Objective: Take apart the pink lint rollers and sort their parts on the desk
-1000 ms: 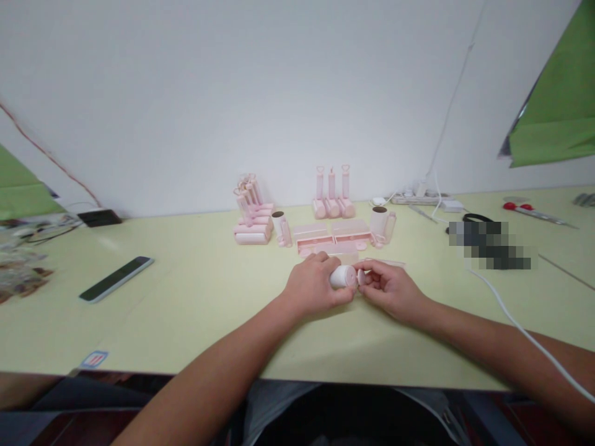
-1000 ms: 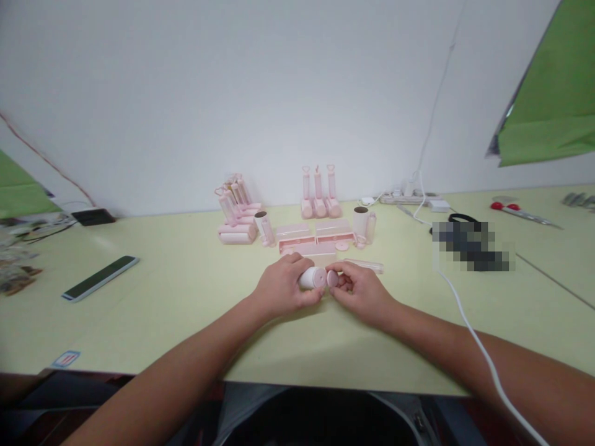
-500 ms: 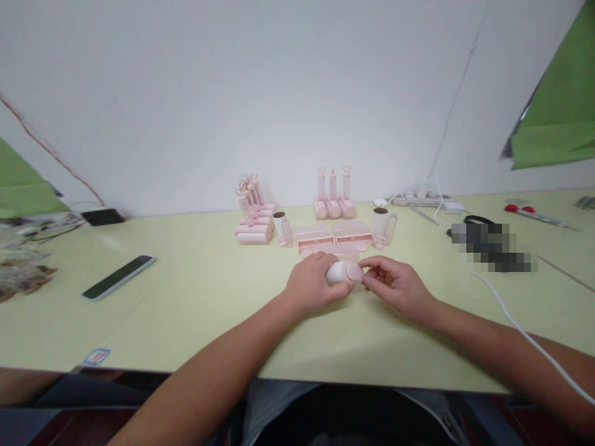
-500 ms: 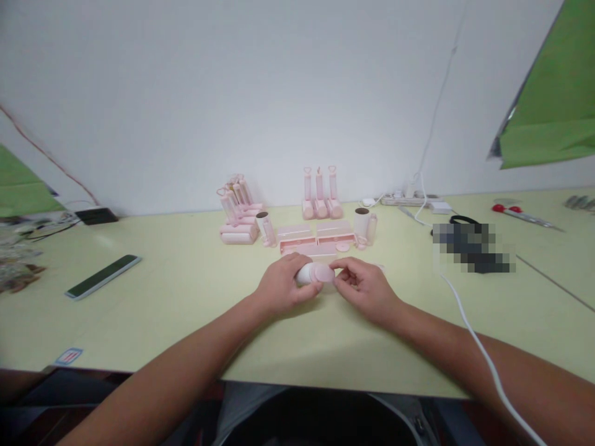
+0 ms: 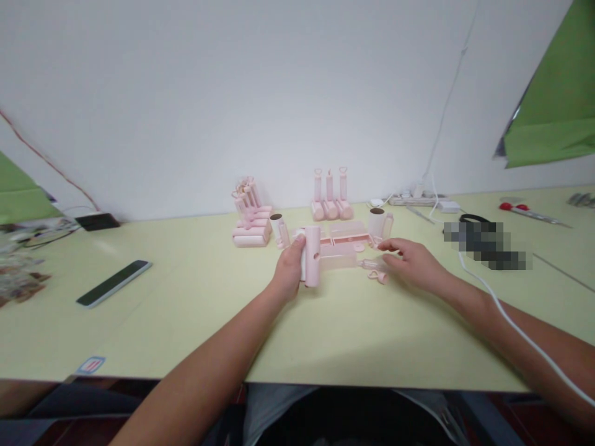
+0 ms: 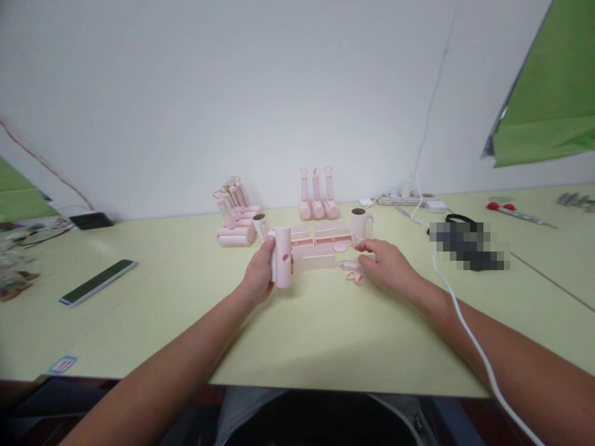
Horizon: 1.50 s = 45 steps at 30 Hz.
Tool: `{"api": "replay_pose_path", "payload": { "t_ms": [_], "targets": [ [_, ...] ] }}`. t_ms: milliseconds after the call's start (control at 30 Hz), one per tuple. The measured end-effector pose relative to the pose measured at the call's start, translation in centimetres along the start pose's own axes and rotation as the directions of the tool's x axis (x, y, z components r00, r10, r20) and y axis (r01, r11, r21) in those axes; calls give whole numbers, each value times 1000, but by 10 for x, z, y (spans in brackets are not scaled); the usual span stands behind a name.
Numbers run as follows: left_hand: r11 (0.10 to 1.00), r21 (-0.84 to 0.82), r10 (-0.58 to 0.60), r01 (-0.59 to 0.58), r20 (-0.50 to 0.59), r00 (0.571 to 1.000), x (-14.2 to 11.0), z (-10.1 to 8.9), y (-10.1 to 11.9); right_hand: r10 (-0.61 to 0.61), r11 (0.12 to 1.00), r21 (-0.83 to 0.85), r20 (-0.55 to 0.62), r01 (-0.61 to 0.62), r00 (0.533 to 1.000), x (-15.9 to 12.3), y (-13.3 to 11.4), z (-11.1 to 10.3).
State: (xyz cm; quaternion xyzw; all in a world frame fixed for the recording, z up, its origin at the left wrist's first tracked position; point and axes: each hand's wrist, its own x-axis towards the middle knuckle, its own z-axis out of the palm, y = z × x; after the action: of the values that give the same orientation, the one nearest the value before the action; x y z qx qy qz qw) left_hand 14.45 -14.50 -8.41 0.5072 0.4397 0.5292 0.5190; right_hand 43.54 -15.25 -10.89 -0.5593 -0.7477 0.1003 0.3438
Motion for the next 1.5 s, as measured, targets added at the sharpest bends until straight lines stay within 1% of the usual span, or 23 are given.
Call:
{"api": "replay_pose_path", "payload": {
  "t_ms": [67,133,200,300,400,467,567,633,700,800,933,1033,1133,1267,1500],
  "targets": [
    [995,-84,-43,45,24,999,0,1,1,-24,994,-106,128,38,991,0,2,3],
    [989,-130,-64,69,47,997,0,2,3,-27,982,-175,226,68,974,0,2,5],
    [986,-148,-74,82,62,995,0,2,4,-17,972,-220,277,80,961,0,2,6],
    [985,-152,-73,86,88,993,-2,2,4,11,959,-273,294,73,956,0,0,6],
    [991,-117,-43,62,155,987,-4,1,5,23,953,-295,284,64,958,-1,0,6],
    [996,-77,-26,42,196,980,-5,0,5,9,955,-290,249,66,968,-1,1,6],
    [1000,19,-19,15,224,974,-7,1,6,-47,967,-244,140,80,989,-2,-2,4],
    [994,110,-5,-21,233,973,-8,2,5,-99,980,-165,70,110,993,-5,-8,2],
    [981,185,16,-62,240,971,-8,3,3,-166,984,-55,47,168,985,-9,-17,0],
    [973,210,44,-97,243,969,-8,4,0,-290,955,87,80,283,954,-17,-32,-2],
    [984,168,10,-57,267,964,-9,5,-1,-382,917,155,85,366,920,-28,-46,-2],
    [992,129,-25,-14,302,953,-9,5,-1,-410,903,164,54,397,910,-32,-53,-1],
    [995,97,-52,21,331,942,-11,5,-1,-415,902,145,31,406,910,-34,-56,-1],
    [993,98,-92,61,344,935,-13,6,0,-425,901,103,8,422,905,-35,-57,0],
    [991,133,-59,8,382,922,-18,9,2,-439,899,24,17,438,898,-38,-60,1]
  ]
}}
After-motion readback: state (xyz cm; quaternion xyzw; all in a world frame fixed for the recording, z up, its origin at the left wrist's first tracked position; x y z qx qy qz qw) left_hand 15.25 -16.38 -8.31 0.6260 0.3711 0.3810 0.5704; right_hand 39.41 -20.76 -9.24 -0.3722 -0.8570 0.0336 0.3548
